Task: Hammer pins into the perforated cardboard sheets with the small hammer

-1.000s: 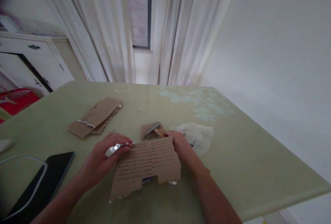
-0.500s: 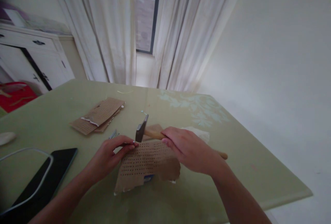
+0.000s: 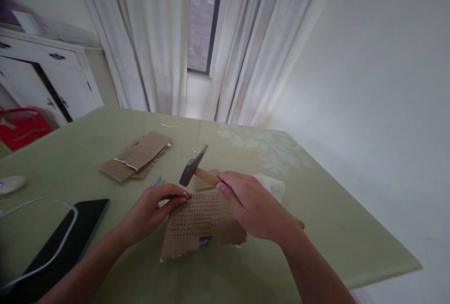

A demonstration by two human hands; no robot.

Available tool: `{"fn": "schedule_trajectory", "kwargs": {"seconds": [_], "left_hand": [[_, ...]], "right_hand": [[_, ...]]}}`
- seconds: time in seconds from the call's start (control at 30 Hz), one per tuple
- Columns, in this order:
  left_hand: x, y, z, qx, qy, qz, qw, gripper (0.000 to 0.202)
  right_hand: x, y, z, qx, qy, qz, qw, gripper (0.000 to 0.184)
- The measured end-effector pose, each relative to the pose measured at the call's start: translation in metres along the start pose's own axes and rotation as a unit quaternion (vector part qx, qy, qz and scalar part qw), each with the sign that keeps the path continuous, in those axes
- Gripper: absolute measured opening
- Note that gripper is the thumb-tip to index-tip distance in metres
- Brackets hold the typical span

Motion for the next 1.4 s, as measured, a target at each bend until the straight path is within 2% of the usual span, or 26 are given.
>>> {"fn": "schedule_trajectory", "kwargs": {"seconds": [0.13, 0.3, 0.43, 0.6, 0.7, 0.8, 0.9, 1.1, 1.23, 1.4], "left_hand": [[0.000, 0.002, 0.000, 0.000, -0.011, 0.010, 1.000, 0.016], [-0.001, 0.003, 0.001, 0.025, -0.009, -0.012, 1.000, 0.014], [-0.001, 0.005, 0.004, 0.011, -0.027, -0.018, 0.999, 0.016], [-0.001, 0.007, 0.007, 0.028, -0.027, -0.011, 0.999, 0.015], [0.000, 0.007, 0.007, 0.030, -0.037, 0.001, 0.999, 0.009], [0.001, 0.006, 0.007, 0.045, -0.046, 0.017, 0.998, 0.018], [0.001, 0.002, 0.005, 0.073, -0.047, 0.031, 0.996, 0.030], [0.002, -0.003, 0.003, 0.063, -0.057, 0.057, 0.995, 0.032], [0.003, -0.005, 0.003, 0.061, -0.053, 0.073, 0.994, 0.037], [0.005, -0.004, 0.002, 0.056, -0.056, 0.081, 0.994, 0.037]], "right_hand": [[0.002, 0.002, -0.007, 0.031, -0.031, 0.010, 0.999, 0.031], [0.004, 0.001, -0.009, 0.013, 0.018, 0.000, 1.000, 0.033], [0.006, 0.001, -0.012, 0.032, -0.026, 0.005, 0.999, 0.031], [0.009, 0.004, -0.013, 0.006, 0.017, -0.010, 1.000, 0.032], [0.010, 0.006, -0.017, 0.009, -0.002, -0.012, 1.000, 0.032], [0.012, 0.008, -0.022, 0.014, -0.025, -0.010, 1.000, 0.031], [0.013, 0.010, -0.025, -0.006, -0.002, -0.025, 1.000, 0.033], [0.009, 0.011, -0.032, 0.039, -0.050, -0.011, 0.998, 0.031], [0.007, 0.011, -0.034, 0.027, -0.031, -0.019, 0.999, 0.034], [0.000, 0.010, -0.023, 0.035, -0.071, 0.013, 0.997, 0.030]]}}
Point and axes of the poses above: each hand's wrist, its own x-axis away from the middle knuckle, its own z-axis out of the back of the hand, y = z × x, the point moved 1 cm from there along -x, towards the middle knuckle, and after that the axes turned 1 degree about y, right-handed, at the moved point
